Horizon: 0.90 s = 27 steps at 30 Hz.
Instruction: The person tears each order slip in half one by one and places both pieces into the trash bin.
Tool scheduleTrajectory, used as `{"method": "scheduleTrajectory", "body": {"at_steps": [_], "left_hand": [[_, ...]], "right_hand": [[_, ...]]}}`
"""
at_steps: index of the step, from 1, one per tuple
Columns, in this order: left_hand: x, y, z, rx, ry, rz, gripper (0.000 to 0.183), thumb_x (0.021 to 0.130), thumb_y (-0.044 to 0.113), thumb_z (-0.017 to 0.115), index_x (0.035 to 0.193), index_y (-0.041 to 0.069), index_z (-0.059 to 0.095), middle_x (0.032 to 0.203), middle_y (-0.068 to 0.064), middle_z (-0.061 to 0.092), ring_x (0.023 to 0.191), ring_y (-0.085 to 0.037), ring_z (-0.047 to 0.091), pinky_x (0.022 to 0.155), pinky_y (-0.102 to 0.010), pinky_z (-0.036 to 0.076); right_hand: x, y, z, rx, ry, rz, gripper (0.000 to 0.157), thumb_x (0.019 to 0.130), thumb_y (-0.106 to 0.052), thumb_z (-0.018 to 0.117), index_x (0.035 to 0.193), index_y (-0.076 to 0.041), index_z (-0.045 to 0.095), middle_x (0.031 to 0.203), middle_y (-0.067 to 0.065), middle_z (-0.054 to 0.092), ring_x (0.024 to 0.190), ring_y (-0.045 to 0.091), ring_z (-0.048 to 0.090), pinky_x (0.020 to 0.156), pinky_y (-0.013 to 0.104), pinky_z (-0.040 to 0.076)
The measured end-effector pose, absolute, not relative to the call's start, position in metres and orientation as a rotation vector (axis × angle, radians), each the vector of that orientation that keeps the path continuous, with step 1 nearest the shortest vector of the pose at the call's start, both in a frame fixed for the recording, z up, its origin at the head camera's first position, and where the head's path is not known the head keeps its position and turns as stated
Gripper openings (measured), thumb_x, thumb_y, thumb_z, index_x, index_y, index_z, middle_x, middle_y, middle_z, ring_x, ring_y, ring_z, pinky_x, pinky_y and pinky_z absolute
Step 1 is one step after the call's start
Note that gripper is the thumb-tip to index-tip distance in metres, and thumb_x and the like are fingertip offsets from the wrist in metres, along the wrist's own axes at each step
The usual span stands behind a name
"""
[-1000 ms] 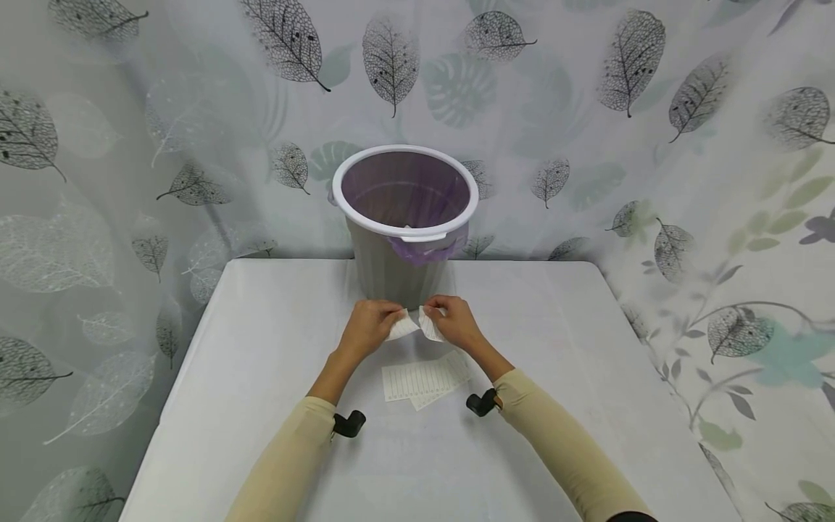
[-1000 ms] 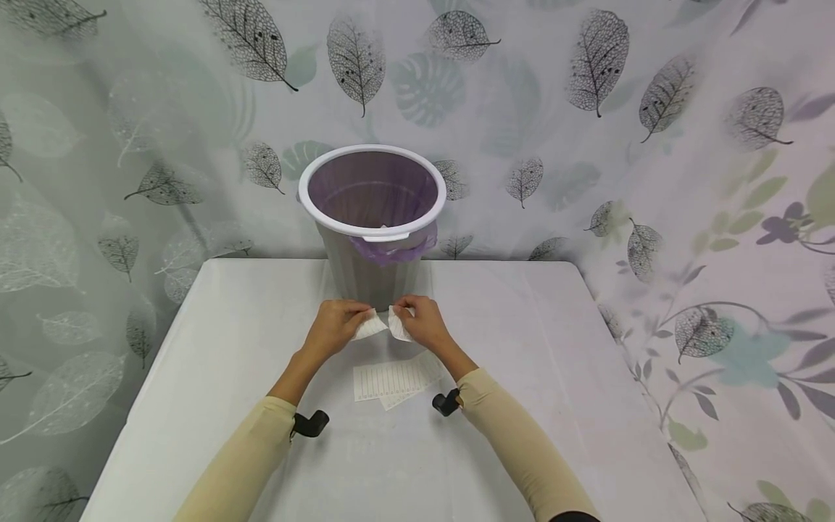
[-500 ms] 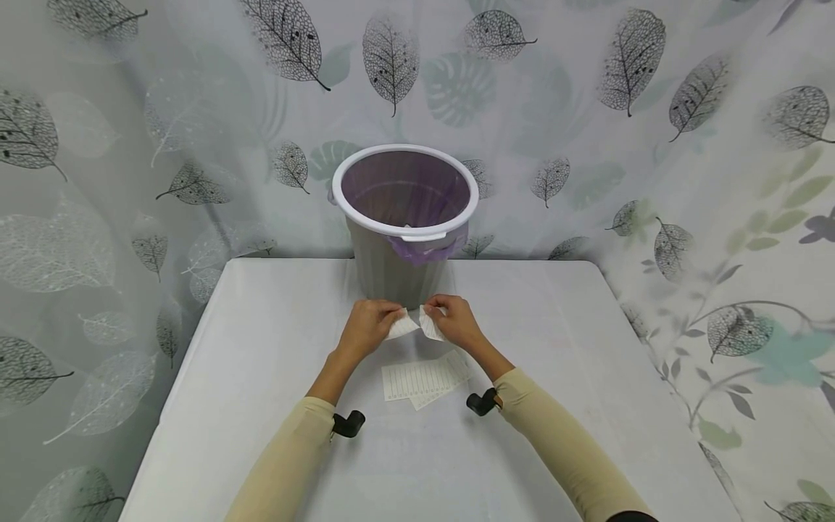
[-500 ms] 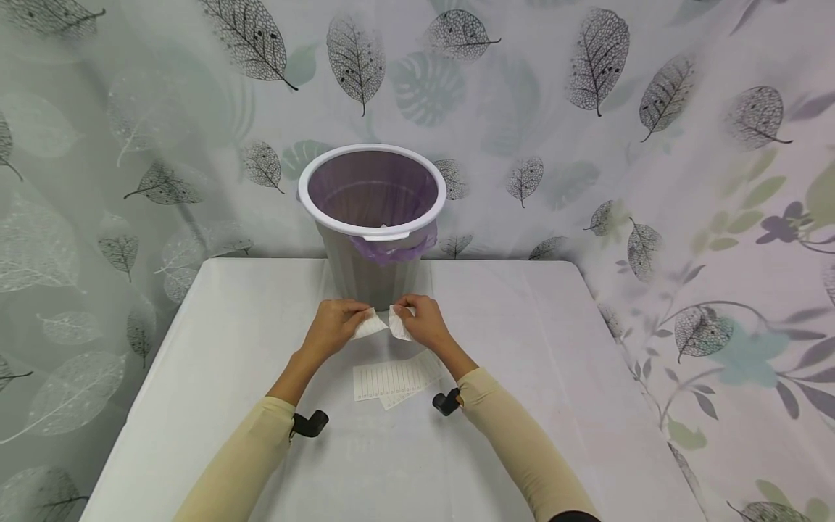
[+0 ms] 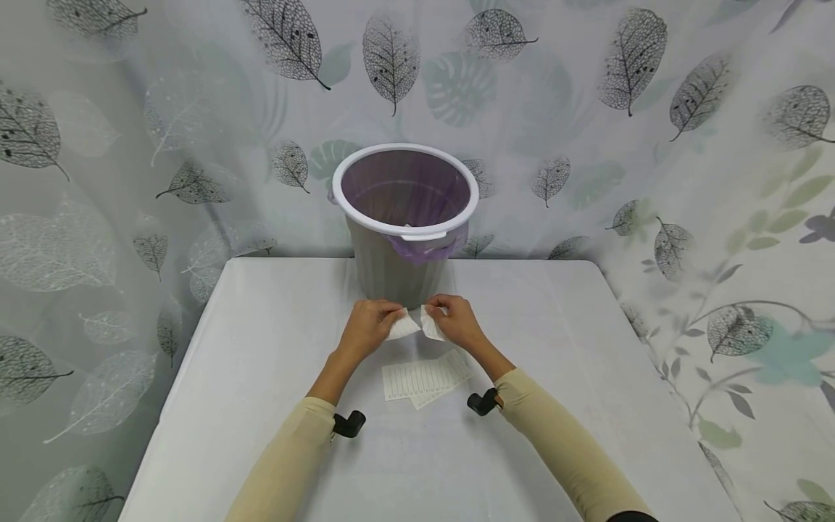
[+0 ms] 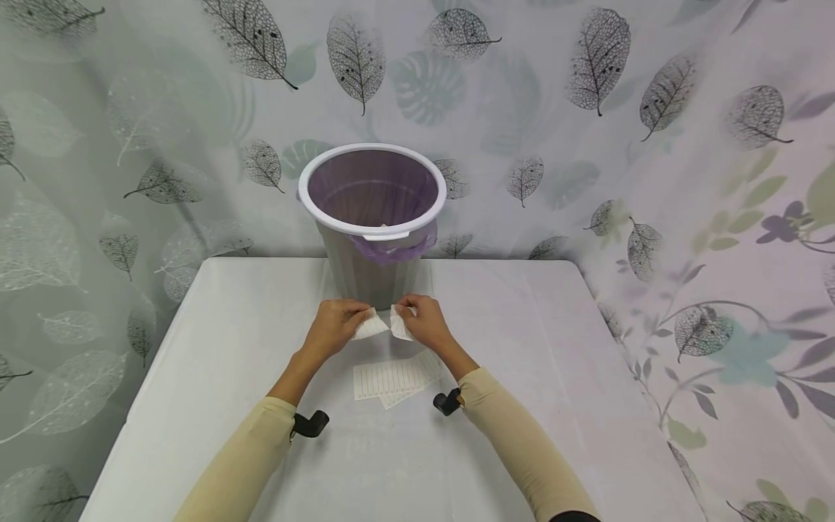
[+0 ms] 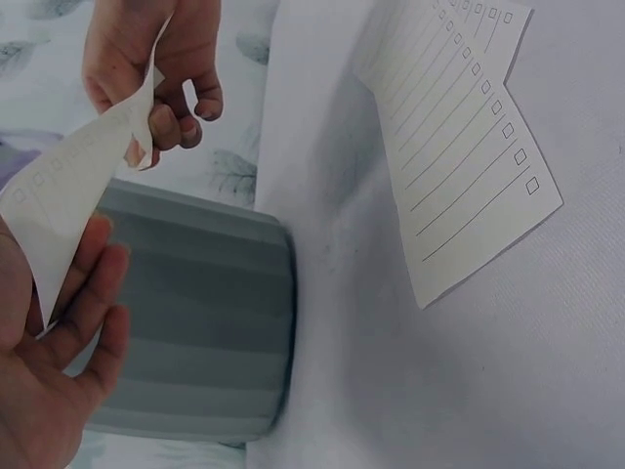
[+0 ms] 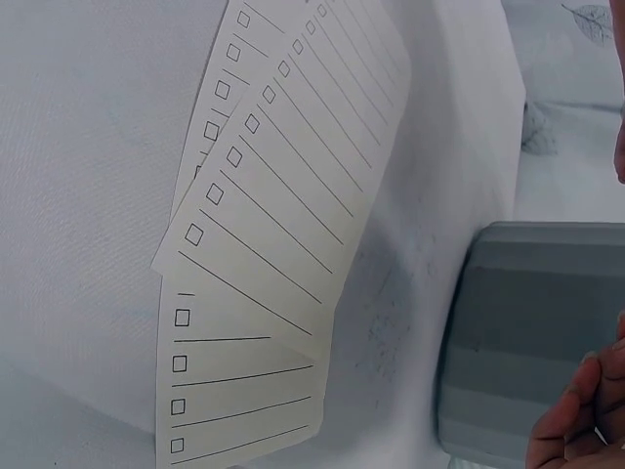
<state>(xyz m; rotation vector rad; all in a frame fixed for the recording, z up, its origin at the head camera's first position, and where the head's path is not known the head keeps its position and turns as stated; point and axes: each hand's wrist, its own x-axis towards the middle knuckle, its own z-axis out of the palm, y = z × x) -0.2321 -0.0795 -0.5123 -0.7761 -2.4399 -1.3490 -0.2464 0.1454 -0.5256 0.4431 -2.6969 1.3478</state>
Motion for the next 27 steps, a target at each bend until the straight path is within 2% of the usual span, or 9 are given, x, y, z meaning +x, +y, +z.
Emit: {"method": "scheduleTrajectory", "body": {"at_steps": [9,20,27], "left_hand": [[-0.2315,-0.0807,-0.5132,-0.770,-2.439,-1.351,0.012,0.092,0.002,0.079,0.100,-0.007,0.080,0.097,-0.016,0.077,0.087,-0.032,0.076,0.076,-0.043,0.061],[-0.2316,-0.0811,-0.5127,-0.765,-2.435,-1.351,0.012,0.091,0.003,0.079,0.100,-0.006,0.080,0.097,-0.015,0.077,0.087,-0.031,0.076,0.076,-0.042,0.061],[-0.2317,-0.0826,-0.5115,-0.749,-2.442,-1.362,0.012,0.093,0.002,0.078,0.101,-0.005,0.080,0.097,-0.016,0.077,0.087,-0.031,0.076,0.076,-0.042,0.061]], "right_hand": [[-0.2481,0.1472,-0.5277,0.467,-2.688,1.329,0.010,0.098,-0.005,0.069,0.095,-0.001,0.077,0.094,0.008,0.075,0.088,0.027,0.068,0.084,0.046,0.053],[-0.2492,0.1491,-0.5284,0.444,-2.688,1.348,0.013,0.099,-0.006,0.067,0.093,-0.002,0.077,0.092,0.007,0.075,0.086,0.025,0.066,0.081,0.043,0.052],[-0.2483,0.1508,-0.5262,0.446,-2.688,1.324,0.012,0.100,-0.005,0.067,0.094,-0.002,0.077,0.095,0.009,0.075,0.091,0.028,0.068,0.086,0.047,0.053]]}}
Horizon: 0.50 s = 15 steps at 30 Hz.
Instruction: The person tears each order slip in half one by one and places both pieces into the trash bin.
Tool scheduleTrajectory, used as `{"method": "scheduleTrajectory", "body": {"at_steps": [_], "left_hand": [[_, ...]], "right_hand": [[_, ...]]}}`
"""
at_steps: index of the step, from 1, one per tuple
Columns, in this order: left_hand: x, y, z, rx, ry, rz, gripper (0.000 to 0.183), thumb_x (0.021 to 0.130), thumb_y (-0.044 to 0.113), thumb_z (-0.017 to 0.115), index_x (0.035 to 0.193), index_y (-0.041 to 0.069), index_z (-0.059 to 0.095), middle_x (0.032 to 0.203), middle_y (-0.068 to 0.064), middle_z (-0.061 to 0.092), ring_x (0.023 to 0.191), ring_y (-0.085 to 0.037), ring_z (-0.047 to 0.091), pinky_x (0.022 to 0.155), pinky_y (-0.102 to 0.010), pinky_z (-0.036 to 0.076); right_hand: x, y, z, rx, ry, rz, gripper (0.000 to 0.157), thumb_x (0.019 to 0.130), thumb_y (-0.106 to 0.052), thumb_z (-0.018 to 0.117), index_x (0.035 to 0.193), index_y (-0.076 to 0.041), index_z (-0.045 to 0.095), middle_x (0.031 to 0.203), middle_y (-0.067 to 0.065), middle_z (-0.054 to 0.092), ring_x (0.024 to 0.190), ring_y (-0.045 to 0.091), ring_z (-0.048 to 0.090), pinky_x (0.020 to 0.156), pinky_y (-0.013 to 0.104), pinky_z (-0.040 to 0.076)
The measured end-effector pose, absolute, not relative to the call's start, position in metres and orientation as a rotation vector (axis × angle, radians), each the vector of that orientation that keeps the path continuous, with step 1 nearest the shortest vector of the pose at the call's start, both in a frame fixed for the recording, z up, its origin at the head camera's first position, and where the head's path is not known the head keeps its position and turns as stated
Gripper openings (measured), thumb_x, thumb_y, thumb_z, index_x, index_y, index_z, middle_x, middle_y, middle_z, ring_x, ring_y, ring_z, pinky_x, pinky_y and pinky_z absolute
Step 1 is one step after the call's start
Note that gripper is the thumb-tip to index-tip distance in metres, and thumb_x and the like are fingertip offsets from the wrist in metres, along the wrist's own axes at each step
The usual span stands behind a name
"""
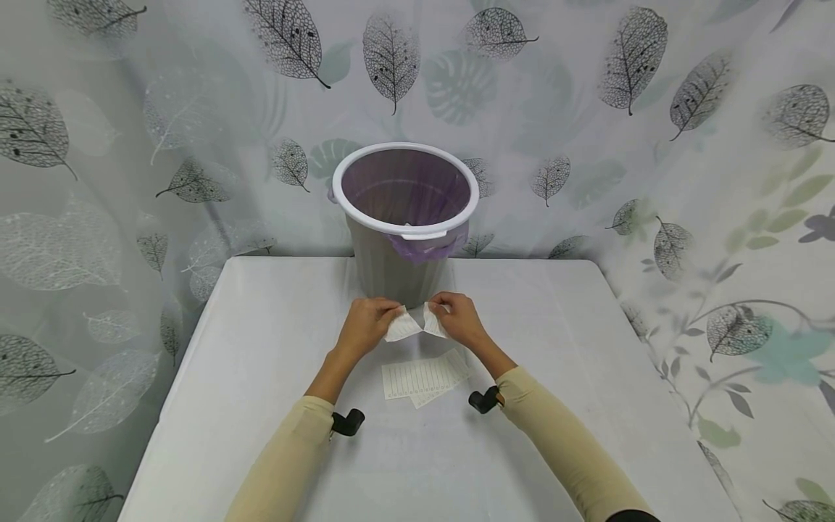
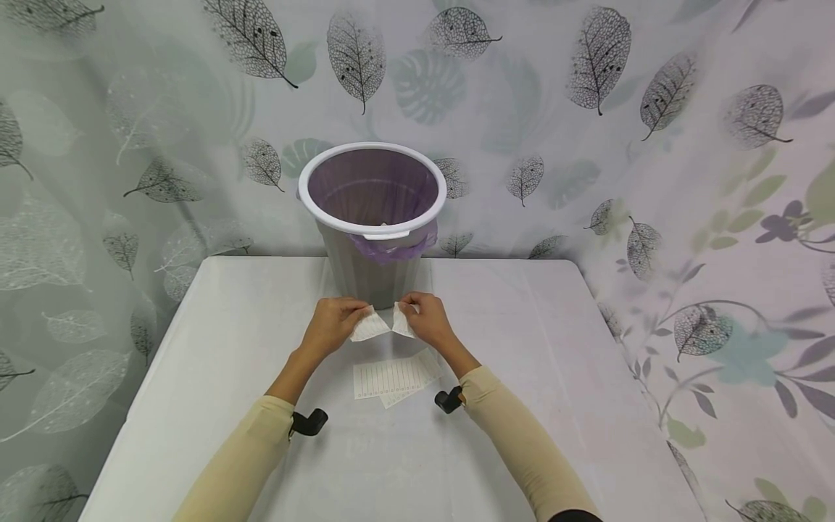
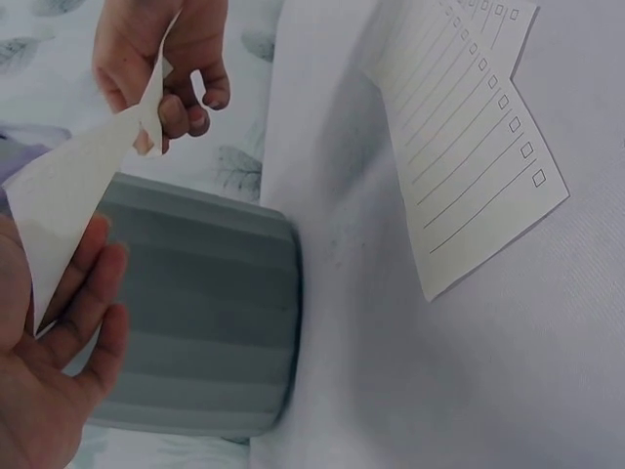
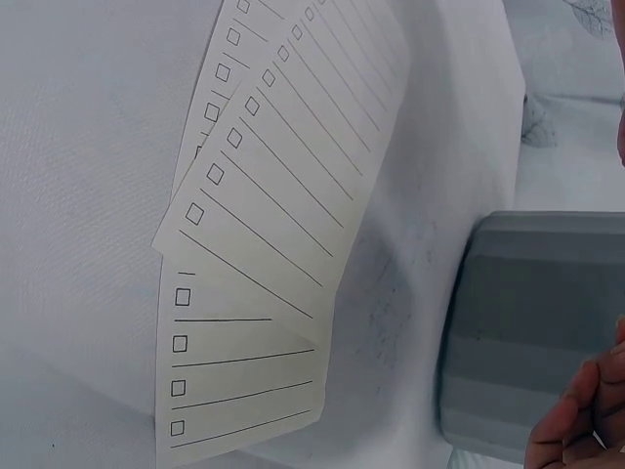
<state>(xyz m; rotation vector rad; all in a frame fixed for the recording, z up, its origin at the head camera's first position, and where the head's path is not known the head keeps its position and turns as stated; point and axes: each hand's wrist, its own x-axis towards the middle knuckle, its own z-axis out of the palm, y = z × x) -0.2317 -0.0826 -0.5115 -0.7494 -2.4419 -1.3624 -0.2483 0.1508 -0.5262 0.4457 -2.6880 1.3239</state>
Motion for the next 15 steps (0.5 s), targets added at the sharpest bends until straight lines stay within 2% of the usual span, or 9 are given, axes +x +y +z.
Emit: {"method": "scheduleTrajectory", "body": {"at_steps": [8,15], "left_hand": [[-0.2321,-0.0840,-0.5106,-0.747,-2.445,-1.356,0.012,0.093,0.004,0.078,0.101,-0.005,0.081,0.097,-0.015,0.077,0.088,-0.031,0.076,0.078,-0.042,0.061],[-0.2313,-0.0891,-0.5055,-0.712,-2.459,-1.332,0.013,0.094,0.006,0.078,0.102,-0.004,0.080,0.099,-0.015,0.077,0.090,-0.032,0.076,0.079,-0.043,0.061]], "right_hand": [[-0.2484,0.1525,-0.5249,0.421,-2.696,1.324,0.013,0.101,-0.006,0.066,0.095,-0.002,0.077,0.095,0.009,0.076,0.089,0.026,0.067,0.084,0.045,0.052],[-0.2451,0.1581,-0.5203,0.428,-2.666,1.312,0.012,0.100,-0.005,0.067,0.095,0.000,0.077,0.094,0.010,0.075,0.089,0.028,0.068,0.086,0.048,0.052]]}}
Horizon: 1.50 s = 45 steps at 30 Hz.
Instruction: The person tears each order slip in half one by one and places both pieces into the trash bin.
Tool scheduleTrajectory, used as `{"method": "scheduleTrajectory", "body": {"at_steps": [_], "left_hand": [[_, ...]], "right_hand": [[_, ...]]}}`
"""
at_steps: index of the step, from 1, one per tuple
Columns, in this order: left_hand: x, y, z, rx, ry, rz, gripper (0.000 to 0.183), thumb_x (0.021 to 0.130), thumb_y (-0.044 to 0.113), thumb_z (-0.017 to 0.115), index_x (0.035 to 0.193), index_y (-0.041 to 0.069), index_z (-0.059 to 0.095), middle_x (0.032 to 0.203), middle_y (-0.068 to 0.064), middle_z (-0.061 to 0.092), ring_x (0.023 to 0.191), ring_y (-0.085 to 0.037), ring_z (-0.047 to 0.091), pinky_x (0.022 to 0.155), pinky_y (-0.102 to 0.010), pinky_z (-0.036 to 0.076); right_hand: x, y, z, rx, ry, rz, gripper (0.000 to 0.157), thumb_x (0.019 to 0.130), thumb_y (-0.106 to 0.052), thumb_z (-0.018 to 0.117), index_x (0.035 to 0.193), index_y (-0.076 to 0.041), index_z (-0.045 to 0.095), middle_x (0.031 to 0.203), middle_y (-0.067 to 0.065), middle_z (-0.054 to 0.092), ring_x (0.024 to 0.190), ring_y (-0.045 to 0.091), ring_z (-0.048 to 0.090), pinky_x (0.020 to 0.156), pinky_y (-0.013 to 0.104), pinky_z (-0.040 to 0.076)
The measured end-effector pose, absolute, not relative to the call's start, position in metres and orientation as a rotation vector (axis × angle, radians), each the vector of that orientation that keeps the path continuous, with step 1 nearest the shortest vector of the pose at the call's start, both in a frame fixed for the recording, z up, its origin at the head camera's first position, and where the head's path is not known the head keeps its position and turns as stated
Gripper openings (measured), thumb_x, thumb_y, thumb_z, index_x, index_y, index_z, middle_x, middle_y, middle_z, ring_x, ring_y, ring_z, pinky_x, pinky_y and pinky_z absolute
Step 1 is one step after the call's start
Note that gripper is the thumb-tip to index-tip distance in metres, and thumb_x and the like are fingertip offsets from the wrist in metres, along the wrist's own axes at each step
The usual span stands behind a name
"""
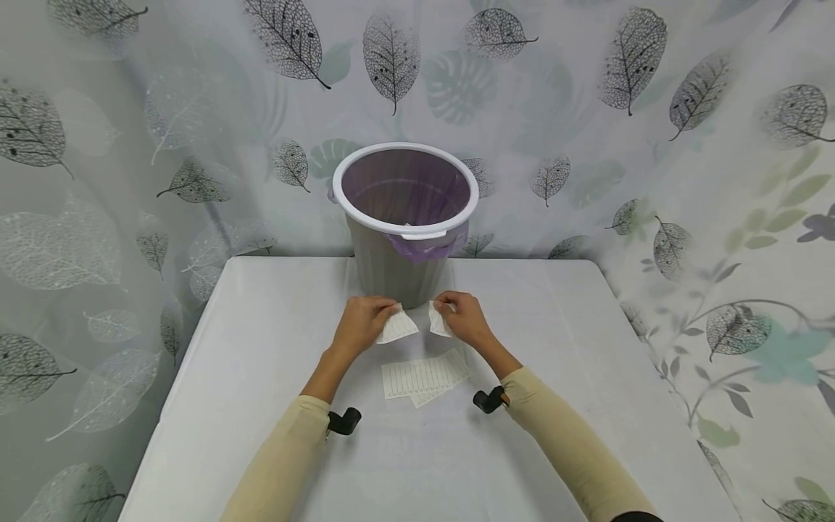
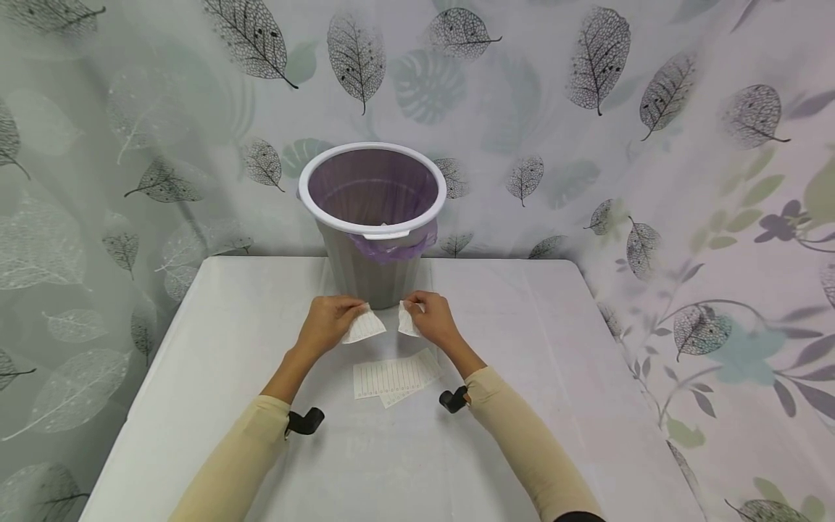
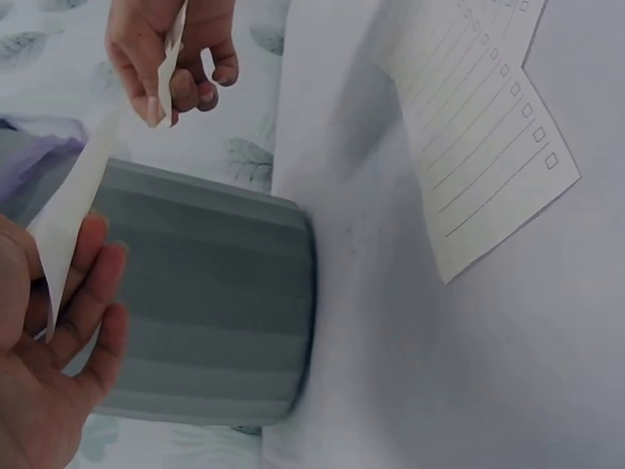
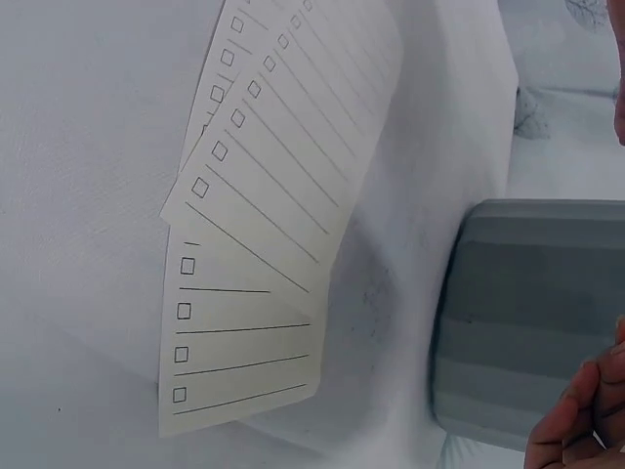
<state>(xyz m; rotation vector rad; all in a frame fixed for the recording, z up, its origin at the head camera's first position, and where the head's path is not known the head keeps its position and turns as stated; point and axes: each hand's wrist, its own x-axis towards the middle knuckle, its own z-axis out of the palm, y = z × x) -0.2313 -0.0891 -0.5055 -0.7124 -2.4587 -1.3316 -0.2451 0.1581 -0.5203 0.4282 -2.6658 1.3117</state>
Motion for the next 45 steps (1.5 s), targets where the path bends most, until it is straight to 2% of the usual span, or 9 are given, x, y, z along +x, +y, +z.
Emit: {"method": "scheduleTrajectory", "body": {"at_steps": [5,12,21,26,29,33,39,45], "left_hand": [[-0.231,-0.091,-0.495,-0.723,-2.412,-1.332,0.013,0.095,0.006,0.077,0.101,-0.005,0.081,0.098,-0.016,0.077,0.090,-0.032,0.076,0.079,-0.044,0.061],[-0.225,-0.095,-0.459,-0.788,-2.297,-1.333,0.012,0.095,0.004,0.077,0.102,-0.005,0.080,0.098,-0.015,0.077,0.091,-0.031,0.075,0.079,-0.043,0.060],[-0.220,-0.098,-0.411,-0.875,-2.092,-1.316,0.008,0.091,-0.003,0.078,0.098,-0.006,0.080,0.094,-0.013,0.077,0.084,-0.025,0.075,0.072,-0.037,0.060],[-0.222,-0.099,-0.392,-0.886,-2.032,-1.311,0.006,0.092,-0.003,0.078,0.097,-0.006,0.080,0.092,-0.012,0.077,0.081,-0.023,0.074,0.071,-0.030,0.058],[-0.225,-0.100,-0.380,-0.899,-2.006,-1.293,0.006,0.093,-0.003,0.077,0.097,-0.006,0.080,0.091,-0.012,0.077,0.080,-0.022,0.073,0.071,-0.024,0.056],[-0.232,-0.103,-0.362,-0.900,-1.961,-1.269,0.007,0.092,-0.002,0.077,0.097,-0.006,0.080,0.092,-0.013,0.077,0.081,-0.024,0.074,0.073,-0.022,0.055],[-0.247,-0.106,-0.332,-0.887,-1.907,-1.240,0.007,0.094,0.000,0.076,0.097,-0.006,0.080,0.090,-0.013,0.076,0.079,-0.024,0.073,0.073,-0.028,0.056],[-0.263,-0.106,-0.312,-0.829,-1.874,-1.192,0.008,0.094,0.002,0.077,0.096,-0.005,0.080,0.089,-0.013,0.076,0.078,-0.024,0.072,0.072,-0.033,0.056]], "right_hand": [[-0.240,0.160,-0.510,0.450,-2.641,1.320,0.011,0.100,-0.006,0.068,0.096,-0.001,0.077,0.093,0.009,0.075,0.089,0.028,0.068,0.087,0.047,0.052],[-0.224,0.159,-0.473,0.569,-2.527,1.345,0.009,0.100,-0.006,0.070,0.099,-0.001,0.078,0.095,0.008,0.076,0.087,0.025,0.068,0.083,0.045,0.053],[-0.216,0.154,-0.409,0.770,-2.248,1.366,0.007,0.096,-0.002,0.074,0.099,0.002,0.078,0.094,0.009,0.075,0.084,0.023,0.067,0.075,0.030,0.050],[-0.218,0.150,-0.380,0.804,-2.175,1.335,0.005,0.093,0.004,0.075,0.097,0.005,0.078,0.091,0.013,0.075,0.082,0.025,0.065,0.074,0.027,0.046],[-0.223,0.148,-0.367,0.790,-2.162,1.320,0.006,0.092,0.009,0.073,0.097,0.010,0.076,0.092,0.019,0.074,0.081,0.030,0.065,0.072,0.025,0.046],[-0.235,0.145,-0.349,0.770,-2.136,1.315,0.006,0.092,0.013,0.071,0.097,0.015,0.074,0.092,0.026,0.073,0.079,0.035,0.065,0.067,0.021,0.046],[-0.255,0.144,-0.321,0.714,-2.075,1.327,0.009,0.095,0.002,0.074,0.098,0.010,0.077,0.094,0.021,0.075,0.080,0.029,0.067,0.067,0.020,0.048],[-0.276,0.141,-0.304,0.679,-2.117,1.271,0.013,0.097,-0.010,0.076,0.101,0.001,0.081,0.097,0.012,0.077,0.092,0.023,0.069,0.081,0.030,0.050]]}}
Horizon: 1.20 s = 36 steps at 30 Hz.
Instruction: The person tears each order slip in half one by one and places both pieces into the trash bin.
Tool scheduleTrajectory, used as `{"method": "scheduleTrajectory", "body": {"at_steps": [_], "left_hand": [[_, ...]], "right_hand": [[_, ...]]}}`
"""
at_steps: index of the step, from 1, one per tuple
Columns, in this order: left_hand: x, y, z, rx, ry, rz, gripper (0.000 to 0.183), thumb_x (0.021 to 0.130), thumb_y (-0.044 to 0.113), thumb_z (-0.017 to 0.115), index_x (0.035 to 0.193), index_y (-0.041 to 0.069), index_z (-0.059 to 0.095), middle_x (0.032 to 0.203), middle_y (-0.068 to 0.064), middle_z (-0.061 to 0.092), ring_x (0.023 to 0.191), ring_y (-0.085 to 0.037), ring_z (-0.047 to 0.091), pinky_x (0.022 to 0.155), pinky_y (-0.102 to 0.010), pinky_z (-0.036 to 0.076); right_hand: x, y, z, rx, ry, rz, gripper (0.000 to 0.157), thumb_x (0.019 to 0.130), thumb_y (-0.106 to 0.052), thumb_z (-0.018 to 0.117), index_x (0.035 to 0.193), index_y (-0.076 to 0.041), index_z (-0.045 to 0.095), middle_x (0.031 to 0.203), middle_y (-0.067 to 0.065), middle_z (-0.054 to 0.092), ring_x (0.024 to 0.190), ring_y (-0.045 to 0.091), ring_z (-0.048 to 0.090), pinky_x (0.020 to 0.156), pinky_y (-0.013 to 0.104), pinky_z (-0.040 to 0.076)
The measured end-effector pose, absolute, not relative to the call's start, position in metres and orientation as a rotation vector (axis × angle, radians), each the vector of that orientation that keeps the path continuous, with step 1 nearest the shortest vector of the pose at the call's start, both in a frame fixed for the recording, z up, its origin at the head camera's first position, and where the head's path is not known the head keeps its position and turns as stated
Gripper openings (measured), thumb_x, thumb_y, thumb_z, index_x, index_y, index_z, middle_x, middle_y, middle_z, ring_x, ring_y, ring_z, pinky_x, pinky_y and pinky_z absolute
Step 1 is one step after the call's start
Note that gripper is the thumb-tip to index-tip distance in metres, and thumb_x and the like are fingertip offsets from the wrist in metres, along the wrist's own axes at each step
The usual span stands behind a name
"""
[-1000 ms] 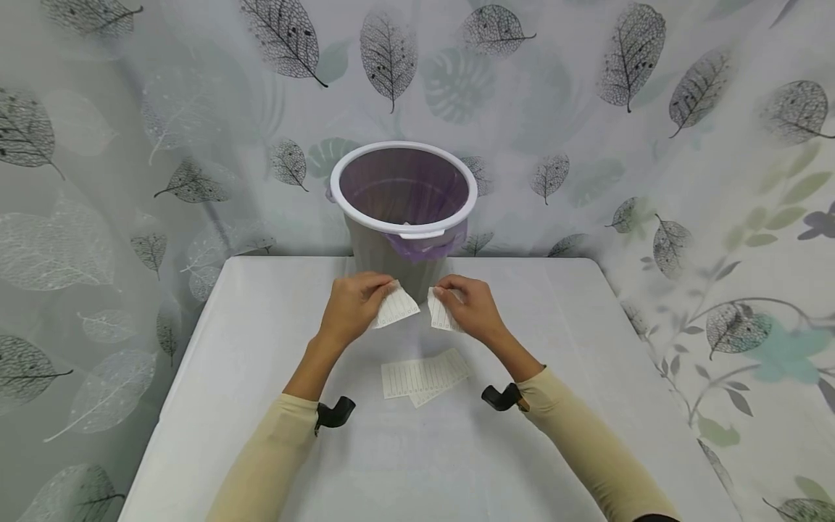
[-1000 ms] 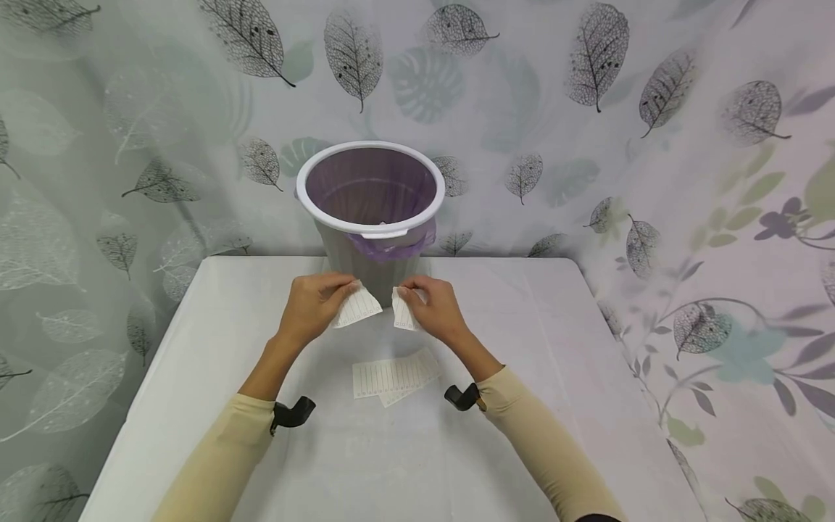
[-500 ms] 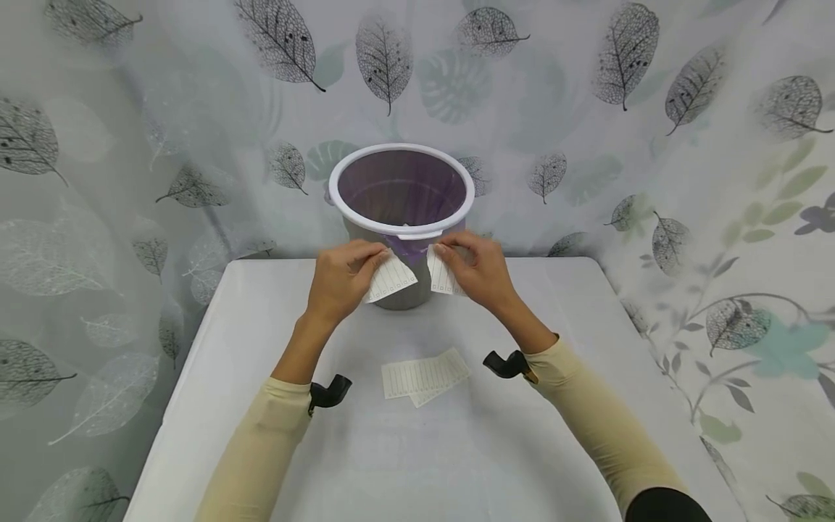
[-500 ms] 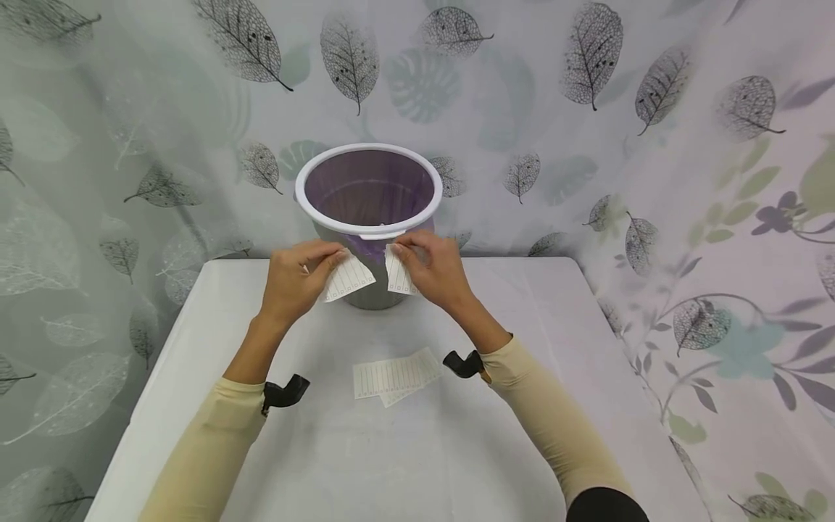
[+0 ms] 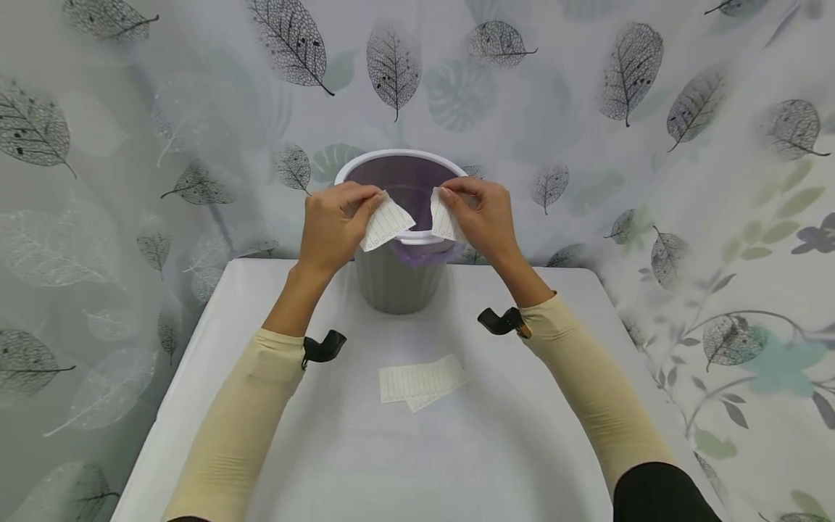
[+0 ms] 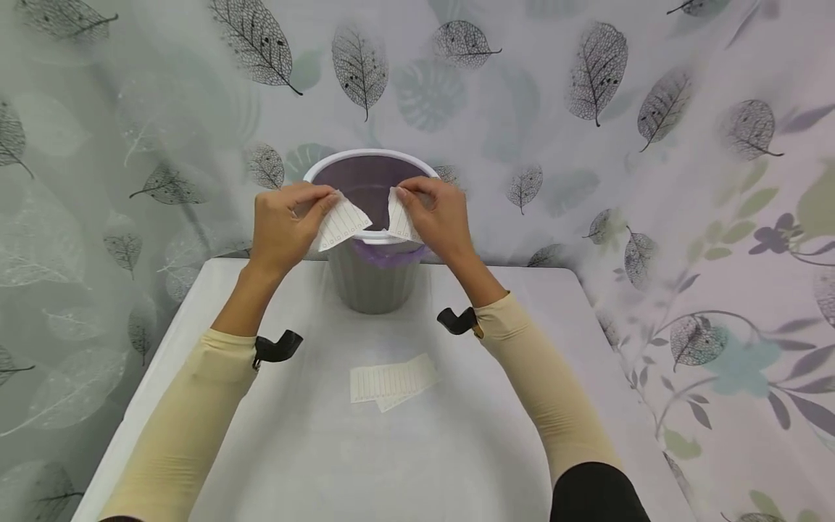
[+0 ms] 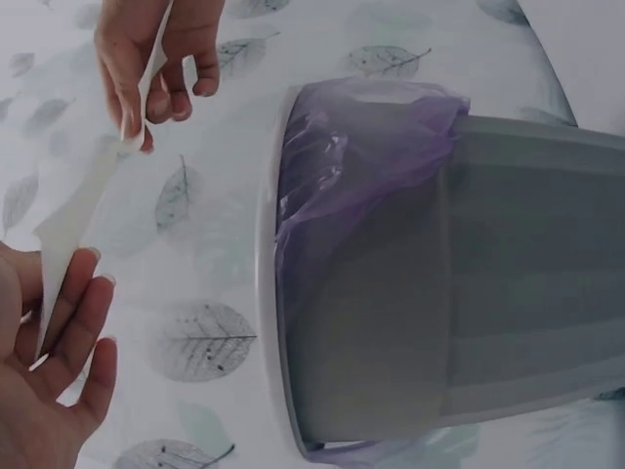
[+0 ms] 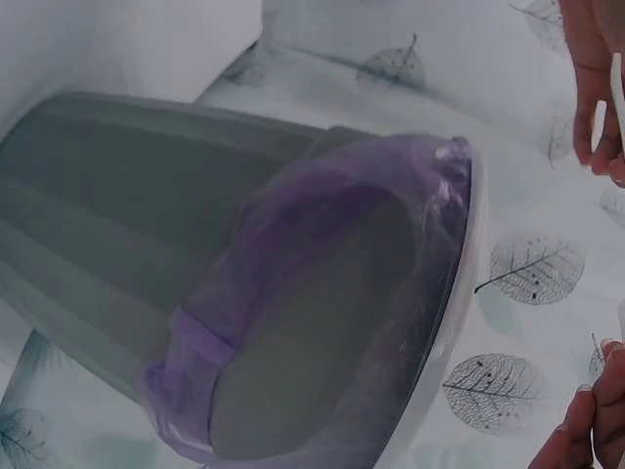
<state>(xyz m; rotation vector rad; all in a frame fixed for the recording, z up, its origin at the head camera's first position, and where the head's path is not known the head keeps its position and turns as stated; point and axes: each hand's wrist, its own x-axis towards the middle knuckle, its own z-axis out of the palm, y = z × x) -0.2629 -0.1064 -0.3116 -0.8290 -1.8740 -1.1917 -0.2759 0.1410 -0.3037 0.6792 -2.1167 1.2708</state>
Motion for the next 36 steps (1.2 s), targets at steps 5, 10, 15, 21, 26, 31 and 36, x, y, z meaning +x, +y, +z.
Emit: {"method": "scheduleTrajectory", "body": {"at_steps": [5,10,15,21,26,31,36], "left_hand": [[-0.276,-0.101,-0.301,-0.758,-1.883,-1.174,0.009,0.095,0.005,0.078,0.097,-0.003,0.081,0.092,-0.012,0.077,0.082,-0.026,0.073,0.078,-0.039,0.057],[-0.288,-0.097,-0.297,-0.706,-1.887,-1.176,0.009,0.094,0.006,0.078,0.099,-0.001,0.082,0.091,-0.010,0.077,0.081,-0.026,0.071,0.076,-0.040,0.054],[-0.302,-0.094,-0.300,-0.656,-1.900,-1.174,0.012,0.094,0.005,0.078,0.104,-0.001,0.082,0.093,-0.014,0.077,0.084,-0.028,0.071,0.075,-0.042,0.054],[-0.310,-0.094,-0.308,-0.632,-1.952,-1.142,0.013,0.095,0.004,0.076,0.106,-0.002,0.081,0.099,-0.015,0.077,0.094,-0.031,0.074,0.088,-0.040,0.056],[-0.313,-0.095,-0.315,-0.618,-2.023,-1.164,0.011,0.095,0.003,0.076,0.104,-0.003,0.081,0.101,-0.013,0.078,0.097,-0.028,0.074,0.089,-0.035,0.056],[-0.315,-0.095,-0.321,-0.608,-2.071,-1.172,0.014,0.096,0.004,0.075,0.107,-0.003,0.080,0.104,-0.013,0.077,0.098,-0.027,0.074,0.088,-0.034,0.057],[-0.314,-0.095,-0.324,-0.625,-2.079,-1.158,0.014,0.096,0.005,0.076,0.107,-0.003,0.080,0.104,-0.013,0.077,0.097,-0.027,0.074,0.086,-0.036,0.057]], "right_hand": [[-0.293,0.138,-0.295,0.628,-2.181,1.213,0.015,0.098,-0.014,0.076,0.102,-0.001,0.082,0.103,0.011,0.077,0.104,0.023,0.069,0.092,0.034,0.051],[-0.307,0.133,-0.291,0.607,-2.203,1.199,0.017,0.098,-0.016,0.077,0.104,-0.001,0.082,0.106,0.011,0.077,0.107,0.022,0.070,0.097,0.030,0.049],[-0.319,0.127,-0.292,0.563,-2.193,1.278,0.015,0.096,-0.016,0.079,0.102,-0.002,0.083,0.104,0.010,0.078,0.104,0.018,0.070,0.094,0.027,0.049],[-0.325,0.121,-0.300,0.544,-2.171,1.364,0.014,0.092,-0.016,0.083,0.097,-0.003,0.083,0.098,0.007,0.078,0.093,0.014,0.069,0.078,0.026,0.050],[-0.327,0.119,-0.306,0.571,-2.193,1.343,0.017,0.092,-0.017,0.083,0.098,-0.002,0.083,0.095,0.007,0.078,0.087,0.016,0.069,0.071,0.023,0.050],[-0.329,0.118,-0.310,0.587,-2.201,1.335,0.017,0.092,-0.017,0.082,0.100,-0.002,0.083,0.094,0.007,0.078,0.083,0.018,0.070,0.069,0.024,0.050],[-0.330,0.118,-0.313,0.613,-2.205,1.342,0.017,0.092,-0.017,0.082,0.100,-0.002,0.083,0.094,0.008,0.079,0.084,0.019,0.070,0.068,0.024,0.049]]}}
